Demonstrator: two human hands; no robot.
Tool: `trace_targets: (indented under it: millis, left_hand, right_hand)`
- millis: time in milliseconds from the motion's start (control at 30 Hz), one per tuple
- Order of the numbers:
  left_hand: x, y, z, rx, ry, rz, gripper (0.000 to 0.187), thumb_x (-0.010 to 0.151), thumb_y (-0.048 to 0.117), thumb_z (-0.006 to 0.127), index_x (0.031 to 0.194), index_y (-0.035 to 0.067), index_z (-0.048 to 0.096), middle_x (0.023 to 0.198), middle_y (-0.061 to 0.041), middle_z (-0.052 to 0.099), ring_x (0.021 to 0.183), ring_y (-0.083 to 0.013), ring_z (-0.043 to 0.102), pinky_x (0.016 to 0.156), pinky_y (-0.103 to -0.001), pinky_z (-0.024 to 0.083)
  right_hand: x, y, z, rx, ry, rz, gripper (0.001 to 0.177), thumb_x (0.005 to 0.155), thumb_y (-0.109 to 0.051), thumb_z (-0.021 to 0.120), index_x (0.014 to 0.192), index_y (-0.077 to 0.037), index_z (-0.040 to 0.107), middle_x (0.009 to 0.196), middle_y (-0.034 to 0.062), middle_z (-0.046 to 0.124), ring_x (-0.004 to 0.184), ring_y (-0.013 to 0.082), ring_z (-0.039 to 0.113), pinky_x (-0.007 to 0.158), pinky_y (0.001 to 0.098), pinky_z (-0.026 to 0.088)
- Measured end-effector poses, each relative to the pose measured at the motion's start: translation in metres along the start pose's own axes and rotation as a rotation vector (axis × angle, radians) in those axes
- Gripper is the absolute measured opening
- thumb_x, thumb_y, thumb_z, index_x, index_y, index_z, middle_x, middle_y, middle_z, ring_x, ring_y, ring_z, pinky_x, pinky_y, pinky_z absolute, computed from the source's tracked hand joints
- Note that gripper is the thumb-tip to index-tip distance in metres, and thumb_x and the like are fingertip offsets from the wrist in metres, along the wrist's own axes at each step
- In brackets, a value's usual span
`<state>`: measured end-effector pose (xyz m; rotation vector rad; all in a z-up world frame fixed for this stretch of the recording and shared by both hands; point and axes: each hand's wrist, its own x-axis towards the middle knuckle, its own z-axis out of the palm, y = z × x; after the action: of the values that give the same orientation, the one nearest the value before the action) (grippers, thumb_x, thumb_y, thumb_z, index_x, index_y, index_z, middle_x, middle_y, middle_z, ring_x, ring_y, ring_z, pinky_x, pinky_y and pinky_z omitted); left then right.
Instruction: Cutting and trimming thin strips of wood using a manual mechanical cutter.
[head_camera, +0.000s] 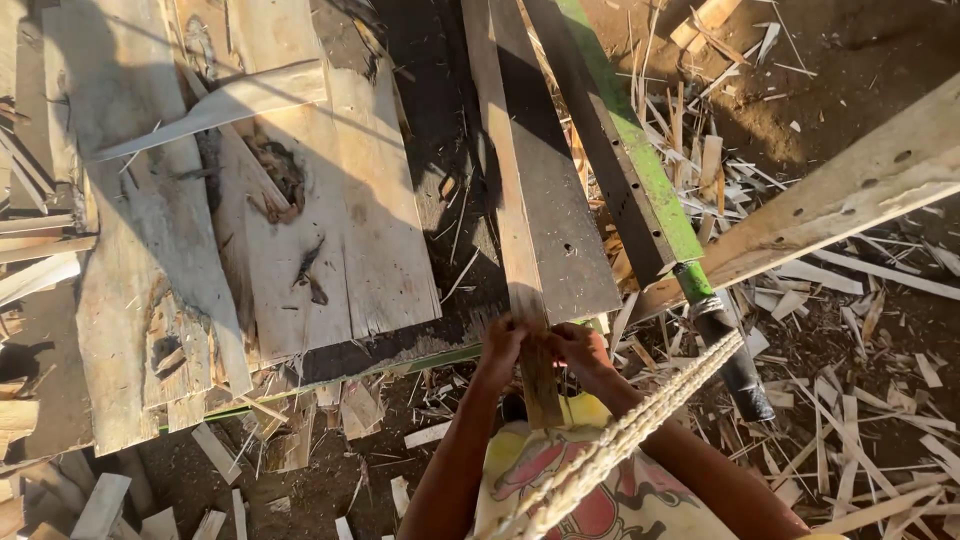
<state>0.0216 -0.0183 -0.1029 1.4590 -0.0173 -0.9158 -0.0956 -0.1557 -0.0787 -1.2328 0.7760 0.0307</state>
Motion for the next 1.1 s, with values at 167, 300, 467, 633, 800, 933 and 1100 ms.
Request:
trace_targets:
  millis: [167,300,467,633,800,933,1100]
  left_hand:
    - [-0.004,0.009,0.010,-0.049,0.003,0.033,0.016,0.094,0.017,0.071,0.101,0.003,0.074,0.087,-0.005,0.075,0.072,-0.0138,0.067,0.066,-0.032,0.056]
    - [-0.019,0.019,0.019,-0.131,0.092,0.015,0.010,0.093,0.016,0.071,0.095,0.007,0.073,0.083,-0.001,0.071,0.070,-0.0128,0.062,0.066,-0.035,0.052]
    - [-0.016,-0.031,0.024,-0.033,0.192,0.110,0.024,0.094,0.019,0.076,0.080,0.007,0.061,0.073,0.001,0.055,0.067,-0.0139,0.048,0.065,-0.038,0.042]
    - [-0.031,-0.024,0.034,-0.005,0.208,0.076,0.024,0.091,0.018,0.075,0.074,0.008,0.063,0.067,0.001,0.055,0.063,-0.0129,0.046,0.064,-0.036,0.041]
    - [-0.045,-0.009,0.038,0.033,0.209,0.087,0.015,0.091,0.018,0.073,0.085,0.004,0.072,0.073,0.000,0.065,0.066,-0.0112,0.054,0.065,-0.032,0.045]
    - [-0.058,0.000,0.043,-0.004,0.152,0.075,0.017,0.091,0.018,0.071,0.099,0.004,0.077,0.080,0.000,0.072,0.071,-0.0100,0.060,0.068,-0.029,0.048]
    - [-0.039,-0.002,0.002,0.073,0.209,0.048,0.019,0.092,0.018,0.071,0.104,0.005,0.077,0.078,0.000,0.069,0.069,-0.0120,0.057,0.065,-0.031,0.046]
  right_hand:
    - [0.002,-0.004,-0.035,0.180,-0.040,0.076,0.022,0.097,-0.017,0.071,0.099,0.005,0.073,0.071,0.0063,0.065,0.056,0.0141,0.059,0.051,0.0301,0.048]
    - [-0.023,-0.044,-0.065,0.070,0.185,0.008,0.021,0.098,-0.022,0.067,0.102,-0.005,0.078,0.067,0.0033,0.063,0.051,0.0109,0.047,0.046,0.0293,0.039]
    - [-0.017,-0.055,-0.114,-0.055,0.386,-0.020,0.020,0.097,-0.024,0.066,0.104,-0.010,0.079,0.071,0.0040,0.066,0.050,0.0124,0.047,0.046,0.0309,0.040]
    - [-0.005,-0.025,-0.175,-0.197,0.533,-0.070,0.019,0.097,-0.023,0.067,0.105,-0.010,0.079,0.076,0.0057,0.069,0.052,0.0132,0.051,0.049,0.0317,0.043]
    - [0.012,0.006,-0.226,-0.349,0.662,-0.121,0.018,0.097,-0.021,0.068,0.106,-0.010,0.080,0.081,0.0075,0.072,0.055,0.0141,0.055,0.051,0.0325,0.047]
    - [0.021,0.040,-0.264,-0.467,0.774,-0.150,0.018,0.097,-0.021,0.069,0.106,-0.011,0.081,0.085,0.0088,0.074,0.056,0.0148,0.059,0.054,0.0331,0.049]
    - [0.046,0.078,-0.336,-0.610,0.913,-0.205,0.018,0.097,-0.019,0.070,0.108,-0.011,0.082,0.090,0.0106,0.077,0.058,0.0157,0.063,0.057,0.0339,0.053]
